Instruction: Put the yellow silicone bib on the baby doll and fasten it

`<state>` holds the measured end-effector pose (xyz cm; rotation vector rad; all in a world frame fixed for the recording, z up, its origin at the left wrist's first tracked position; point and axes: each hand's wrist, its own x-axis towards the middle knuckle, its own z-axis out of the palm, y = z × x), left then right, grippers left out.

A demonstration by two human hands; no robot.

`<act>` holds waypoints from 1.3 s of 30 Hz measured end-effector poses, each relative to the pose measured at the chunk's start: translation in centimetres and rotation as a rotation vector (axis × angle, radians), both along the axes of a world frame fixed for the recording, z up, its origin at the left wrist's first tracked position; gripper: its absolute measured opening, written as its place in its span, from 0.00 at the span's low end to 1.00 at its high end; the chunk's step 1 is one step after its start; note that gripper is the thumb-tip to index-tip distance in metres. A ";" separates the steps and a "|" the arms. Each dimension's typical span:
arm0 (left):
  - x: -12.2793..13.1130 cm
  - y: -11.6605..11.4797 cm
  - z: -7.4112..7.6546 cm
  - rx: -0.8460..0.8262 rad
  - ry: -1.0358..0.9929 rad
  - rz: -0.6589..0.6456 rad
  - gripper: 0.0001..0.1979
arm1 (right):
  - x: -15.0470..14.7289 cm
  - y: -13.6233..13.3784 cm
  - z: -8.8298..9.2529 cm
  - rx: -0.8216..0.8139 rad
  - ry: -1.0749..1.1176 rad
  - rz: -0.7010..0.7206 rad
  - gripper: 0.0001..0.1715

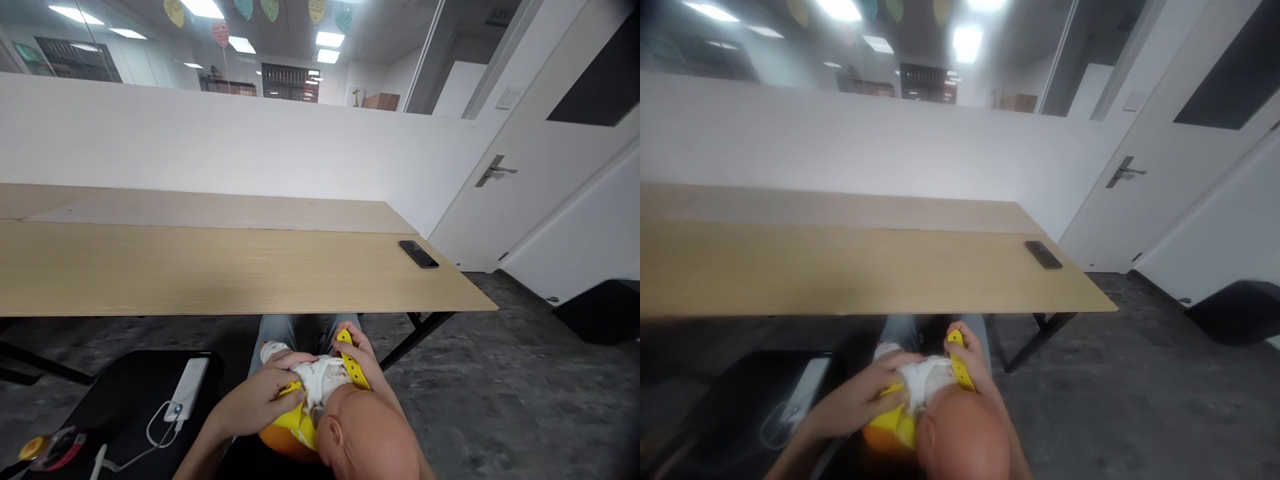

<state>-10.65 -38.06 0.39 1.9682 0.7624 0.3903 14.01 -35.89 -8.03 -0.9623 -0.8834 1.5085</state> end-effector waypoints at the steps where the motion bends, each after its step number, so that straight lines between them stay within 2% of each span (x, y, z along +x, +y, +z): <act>1: 0.0 0.0 0.0 0.028 0.023 -0.022 0.09 | 0.0 0.1 0.0 0.011 0.007 -0.003 0.16; 4: -0.3 0.0 -0.3 0.070 0.019 -0.079 0.12 | 0.0 0.2 -0.1 0.045 0.063 0.014 0.14; 7: -0.5 0.2 -1.0 0.082 -0.005 -0.075 0.15 | 0.1 0.5 -0.3 0.073 0.089 0.039 0.11; 10: 0.0 0.5 -2.3 0.088 0.014 0.004 0.13 | 0.1 0.8 -0.6 0.095 0.070 0.004 0.10; 13: 1.0 1.0 -3.8 0.131 0.023 0.112 0.08 | 0.1 1.0 -1.1 0.112 0.008 -0.079 0.09; 16: 2.1 1.2 -5.0 0.192 0.032 0.185 0.06 | 0.1 1.2 -1.4 0.080 -0.047 -0.133 0.07; 20: 2.6 1.5 -5.7 0.213 0.026 0.252 0.07 | 0.8 1.3 -1.0 0.012 -0.108 -0.193 0.08; 24: 1.7 2.0 -6.0 0.081 -0.096 0.271 0.10 | 2.9 1.1 0.3 0.070 -0.320 -0.235 0.12; 26: 1.1 2.3 -6.0 -0.008 -0.182 0.232 0.13 | 4.0 0.6 0.8 0.088 -0.475 -0.158 0.16; 30: 0.5 2.5 -5.8 -0.112 -0.264 0.194 0.15 | 5.7 -0.9 1.1 0.088 -0.662 0.182 0.31; 32: 0.5 2.5 -5.8 -0.130 -0.275 0.193 0.15 | 6.4 -1.6 0.9 0.127 -0.725 0.296 0.38; 39: 0.7 2.8 -6.3 -0.149 -0.331 0.203 0.15 | 8.2 -2.3 1.9 0.090 -0.946 0.389 0.39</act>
